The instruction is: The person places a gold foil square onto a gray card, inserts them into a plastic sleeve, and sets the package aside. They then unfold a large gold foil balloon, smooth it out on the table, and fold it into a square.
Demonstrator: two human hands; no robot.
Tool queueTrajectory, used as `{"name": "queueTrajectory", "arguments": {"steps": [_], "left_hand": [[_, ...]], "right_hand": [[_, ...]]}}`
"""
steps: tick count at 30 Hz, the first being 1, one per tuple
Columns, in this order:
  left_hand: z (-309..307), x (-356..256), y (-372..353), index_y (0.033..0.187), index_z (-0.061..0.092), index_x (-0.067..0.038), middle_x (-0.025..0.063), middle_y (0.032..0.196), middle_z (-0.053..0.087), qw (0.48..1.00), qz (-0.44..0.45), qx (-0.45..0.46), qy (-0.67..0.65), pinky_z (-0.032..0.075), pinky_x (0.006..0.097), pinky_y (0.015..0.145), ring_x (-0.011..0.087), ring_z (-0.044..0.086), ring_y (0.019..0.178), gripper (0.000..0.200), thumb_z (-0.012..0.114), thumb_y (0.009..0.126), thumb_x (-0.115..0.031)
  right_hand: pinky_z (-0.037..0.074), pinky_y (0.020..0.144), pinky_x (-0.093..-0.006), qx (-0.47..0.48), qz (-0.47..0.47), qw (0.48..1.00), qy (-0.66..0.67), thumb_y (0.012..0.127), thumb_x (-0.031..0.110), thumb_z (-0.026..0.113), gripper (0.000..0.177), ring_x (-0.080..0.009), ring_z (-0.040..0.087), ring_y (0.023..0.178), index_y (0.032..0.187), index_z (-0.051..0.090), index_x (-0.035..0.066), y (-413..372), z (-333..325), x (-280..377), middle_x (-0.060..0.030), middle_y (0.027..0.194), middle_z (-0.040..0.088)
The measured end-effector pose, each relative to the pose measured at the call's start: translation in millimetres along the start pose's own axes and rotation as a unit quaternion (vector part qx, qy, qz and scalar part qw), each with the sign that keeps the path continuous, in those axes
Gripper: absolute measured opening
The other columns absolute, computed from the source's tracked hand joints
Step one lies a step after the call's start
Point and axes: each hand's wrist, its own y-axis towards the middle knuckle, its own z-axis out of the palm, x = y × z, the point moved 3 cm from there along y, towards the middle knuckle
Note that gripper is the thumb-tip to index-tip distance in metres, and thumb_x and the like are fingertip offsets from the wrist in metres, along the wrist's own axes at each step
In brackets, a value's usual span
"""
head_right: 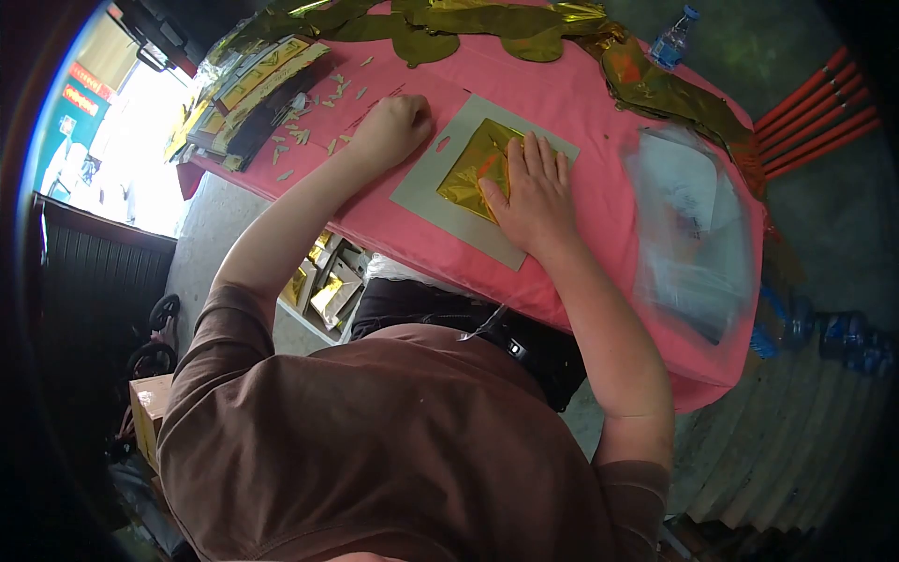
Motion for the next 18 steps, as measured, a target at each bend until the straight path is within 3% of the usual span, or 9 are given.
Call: {"name": "queueTrajectory", "arguments": {"steps": [9, 11, 18], "left_hand": [[-5.9, -11.3, 15.8, 0.078, 0.062, 0.001, 0.0191, 0.069, 0.062, 0.999, -0.039, -0.007, -0.016, 0.05, 0.041, 0.063, 0.0355, 0.061, 0.065, 0.015, 0.056, 0.075, -0.013], [-7.1, -17.9, 13.5, 0.078, 0.061, 0.001, 0.0183, 0.068, 0.062, 0.998, -0.046, 0.034, -0.024, 0.05, 0.0405, 0.063, 0.0345, 0.061, 0.066, 0.016, 0.056, 0.075, -0.014], [-0.4, -26.3, -5.9, 0.076, 0.06, 0.0, 0.0177, 0.067, 0.061, 1.0, -0.003, 0.019, 0.008, 0.049, 0.0412, 0.063, 0.0345, 0.061, 0.065, 0.016, 0.057, 0.076, -0.016]], "right_hand": [[0.01, 0.111, -0.0442, 0.004, 0.001, 1.0, -0.001, 0.091, 0.046, 0.04, 0.068, -0.0327, 0.018, 0.136, 0.138, 0.028, -0.002, 0.2, 0.3, 0.1, -0.0225, 0.144, 0.025], [0.01, 0.111, -0.0442, 0.005, 0.002, 1.0, -0.001, 0.091, 0.046, 0.04, 0.068, -0.0325, 0.018, 0.136, 0.138, 0.028, -0.002, 0.0, 0.1, 0.1, -0.0223, 0.144, 0.024], [0.01, 0.111, -0.0434, 0.005, -0.006, 1.0, -0.003, 0.09, 0.046, 0.04, 0.067, -0.0321, 0.018, 0.136, 0.138, 0.028, 0.0, 0.0, 0.0, -0.1, -0.0212, 0.144, 0.025]]}}
